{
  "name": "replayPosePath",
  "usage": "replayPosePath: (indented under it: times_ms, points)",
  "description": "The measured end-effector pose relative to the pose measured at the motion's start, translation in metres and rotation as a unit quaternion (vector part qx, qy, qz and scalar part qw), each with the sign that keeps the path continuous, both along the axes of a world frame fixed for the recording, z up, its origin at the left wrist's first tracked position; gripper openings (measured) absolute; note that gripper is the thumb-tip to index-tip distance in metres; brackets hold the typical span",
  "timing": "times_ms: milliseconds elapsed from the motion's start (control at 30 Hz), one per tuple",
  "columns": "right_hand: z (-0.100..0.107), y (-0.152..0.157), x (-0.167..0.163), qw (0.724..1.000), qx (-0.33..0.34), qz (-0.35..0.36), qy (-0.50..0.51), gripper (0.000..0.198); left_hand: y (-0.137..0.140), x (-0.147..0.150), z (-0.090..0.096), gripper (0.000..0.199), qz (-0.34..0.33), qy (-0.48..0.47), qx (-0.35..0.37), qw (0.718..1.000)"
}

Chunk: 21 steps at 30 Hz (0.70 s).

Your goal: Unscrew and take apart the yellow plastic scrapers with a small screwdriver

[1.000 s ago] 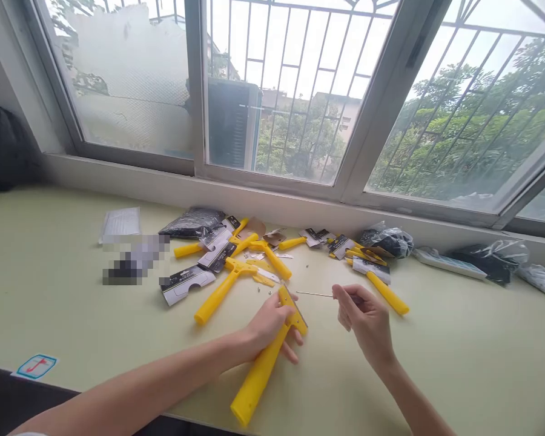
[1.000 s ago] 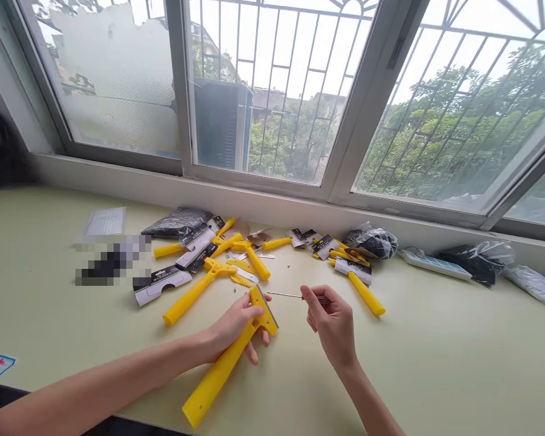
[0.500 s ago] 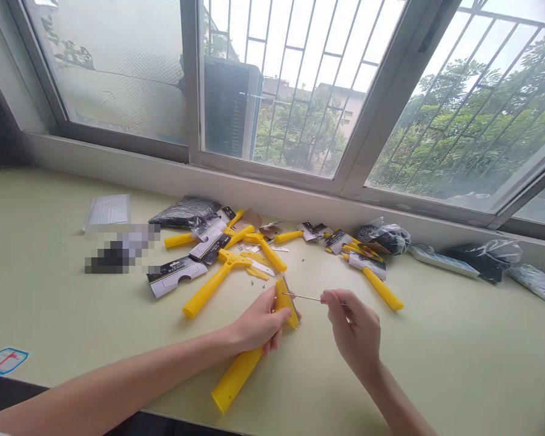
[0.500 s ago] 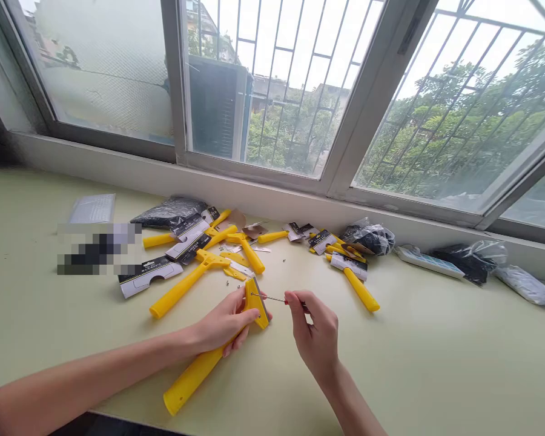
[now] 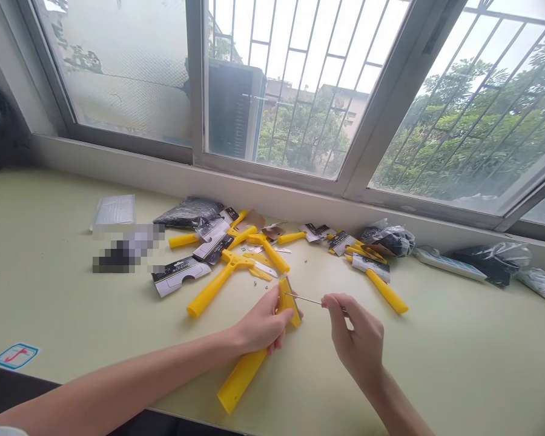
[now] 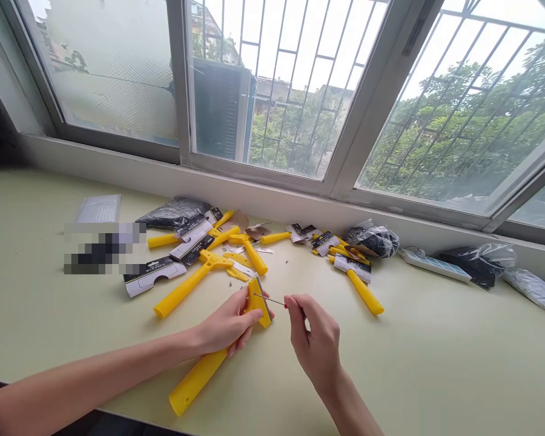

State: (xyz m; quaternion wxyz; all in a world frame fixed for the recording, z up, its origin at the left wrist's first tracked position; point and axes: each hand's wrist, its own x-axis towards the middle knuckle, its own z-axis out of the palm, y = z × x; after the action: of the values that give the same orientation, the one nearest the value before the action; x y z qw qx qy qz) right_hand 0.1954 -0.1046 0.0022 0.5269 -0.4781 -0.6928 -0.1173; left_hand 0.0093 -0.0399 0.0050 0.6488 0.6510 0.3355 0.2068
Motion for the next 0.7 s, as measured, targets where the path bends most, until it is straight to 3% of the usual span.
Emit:
replayPosePath:
  times_ms: [133, 233, 367, 567, 700]
  points:
    - [0.005, -0.001, -0.003, 0.997, -0.051, -0.048, -0.027, 0.024, 0.002, -0.002, -0.001, 0.033, 0.027, 0.002, -0.001, 1.000]
    - [0.014, 0.000, -0.002, 0.986, -0.146, -0.074, -0.007, 0.041, 0.004, -0.005, 0.000, 0.034, 0.044, 0.000, 0.006, 0.999]
    - [0.030, 0.006, 0.001, 0.962, -0.268, -0.049, 0.022, 0.039, 0.006, -0.008, 0.001, 0.036, 0.052, 0.006, 0.005, 0.999]
    - [0.038, 0.025, -0.002, 0.974, -0.205, 0.077, -0.066, 0.019, 0.015, -0.010, 0.003, 0.028, 0.052, 0.017, -0.008, 0.998]
    - [0.030, 0.041, -0.003, 0.976, -0.208, -0.016, -0.064, 0.030, 0.021, -0.009, 0.004, 0.028, 0.071, 0.000, -0.015, 0.997]
